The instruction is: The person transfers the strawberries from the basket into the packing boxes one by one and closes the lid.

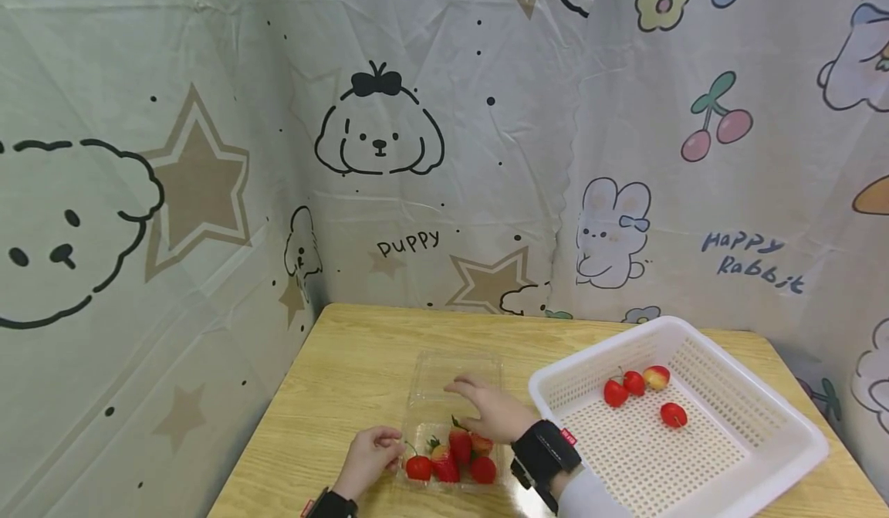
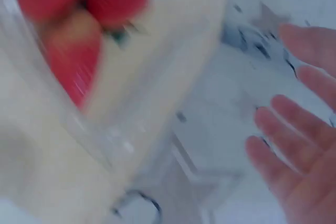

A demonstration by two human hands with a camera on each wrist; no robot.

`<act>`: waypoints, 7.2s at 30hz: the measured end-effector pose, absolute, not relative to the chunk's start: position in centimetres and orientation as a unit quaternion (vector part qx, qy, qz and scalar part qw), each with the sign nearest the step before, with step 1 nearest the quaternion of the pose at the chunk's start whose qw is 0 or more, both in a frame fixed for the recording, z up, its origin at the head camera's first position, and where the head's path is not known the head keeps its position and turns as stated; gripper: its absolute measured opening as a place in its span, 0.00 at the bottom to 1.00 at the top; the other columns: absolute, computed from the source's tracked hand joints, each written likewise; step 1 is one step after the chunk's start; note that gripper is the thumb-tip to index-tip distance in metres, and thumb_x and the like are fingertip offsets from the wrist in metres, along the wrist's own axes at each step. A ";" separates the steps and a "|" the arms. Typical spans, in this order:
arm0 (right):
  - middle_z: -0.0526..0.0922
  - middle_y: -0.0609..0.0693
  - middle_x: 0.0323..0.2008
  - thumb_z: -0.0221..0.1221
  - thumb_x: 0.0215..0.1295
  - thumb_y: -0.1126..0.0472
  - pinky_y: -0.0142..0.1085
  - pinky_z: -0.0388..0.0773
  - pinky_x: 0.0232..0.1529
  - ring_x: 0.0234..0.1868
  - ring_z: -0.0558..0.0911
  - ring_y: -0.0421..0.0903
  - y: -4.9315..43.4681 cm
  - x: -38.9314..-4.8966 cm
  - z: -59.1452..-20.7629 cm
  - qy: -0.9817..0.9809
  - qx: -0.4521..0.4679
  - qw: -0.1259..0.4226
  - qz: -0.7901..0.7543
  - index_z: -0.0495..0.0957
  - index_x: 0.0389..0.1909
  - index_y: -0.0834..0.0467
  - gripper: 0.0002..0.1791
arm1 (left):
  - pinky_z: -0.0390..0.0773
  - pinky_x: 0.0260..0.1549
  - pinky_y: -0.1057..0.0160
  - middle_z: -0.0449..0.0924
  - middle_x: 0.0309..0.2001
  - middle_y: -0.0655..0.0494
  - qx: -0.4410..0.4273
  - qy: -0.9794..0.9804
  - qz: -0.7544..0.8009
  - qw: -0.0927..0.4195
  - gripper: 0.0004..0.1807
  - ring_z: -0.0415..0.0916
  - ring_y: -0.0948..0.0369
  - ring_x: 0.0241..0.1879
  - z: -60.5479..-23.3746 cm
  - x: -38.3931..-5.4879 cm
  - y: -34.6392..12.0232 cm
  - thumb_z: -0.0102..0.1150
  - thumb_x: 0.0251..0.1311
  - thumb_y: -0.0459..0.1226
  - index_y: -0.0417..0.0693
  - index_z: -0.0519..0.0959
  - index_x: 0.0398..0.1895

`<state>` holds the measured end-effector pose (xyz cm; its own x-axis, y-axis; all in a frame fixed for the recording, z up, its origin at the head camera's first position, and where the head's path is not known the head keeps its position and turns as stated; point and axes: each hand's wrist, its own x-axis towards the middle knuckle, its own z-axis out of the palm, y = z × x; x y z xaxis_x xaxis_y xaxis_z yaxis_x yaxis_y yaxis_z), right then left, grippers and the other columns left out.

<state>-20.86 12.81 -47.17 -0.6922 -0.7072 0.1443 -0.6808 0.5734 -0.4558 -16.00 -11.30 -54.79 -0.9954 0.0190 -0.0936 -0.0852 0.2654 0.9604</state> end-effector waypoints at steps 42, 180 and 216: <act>0.66 0.76 0.45 0.58 0.51 0.68 0.60 0.68 0.45 0.45 0.69 0.70 30.0 -24.2 -52.7 0.956 0.048 -0.130 -0.257 0.63 0.52 0.74 0.28 | 0.77 0.17 0.64 0.73 0.21 0.55 -0.023 0.790 0.611 0.045 0.11 0.70 0.66 0.16 -54.7 -15.9 -11.3 0.59 0.48 0.26 0.25 0.76 0.35; 0.64 0.63 0.60 0.59 0.60 0.59 0.50 0.71 0.53 0.58 0.69 0.59 11.5 -20.8 -46.2 0.895 -0.362 0.114 -0.235 0.62 0.63 0.59 0.31 | 0.78 0.19 0.64 0.74 0.23 0.53 -0.030 0.785 0.616 0.056 0.11 0.71 0.66 0.17 -54.4 -15.6 -11.3 0.58 0.50 0.26 0.24 0.75 0.36; 0.57 0.78 0.53 0.61 0.46 0.68 0.65 0.56 0.53 0.53 0.58 0.74 34.1 -22.9 -50.1 0.948 0.065 -0.185 -0.249 0.55 0.59 0.73 0.39 | 0.80 0.20 0.57 0.73 0.22 0.52 -0.021 0.784 0.618 0.046 0.11 0.72 0.65 0.17 -54.3 -15.7 -11.3 0.59 0.49 0.25 0.23 0.75 0.35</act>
<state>-22.91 34.09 -50.06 -0.9230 0.2154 0.3190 0.0310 0.8678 -0.4960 -15.68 -11.34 -54.33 -0.9948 0.0242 -0.0986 -0.0902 0.2347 0.9679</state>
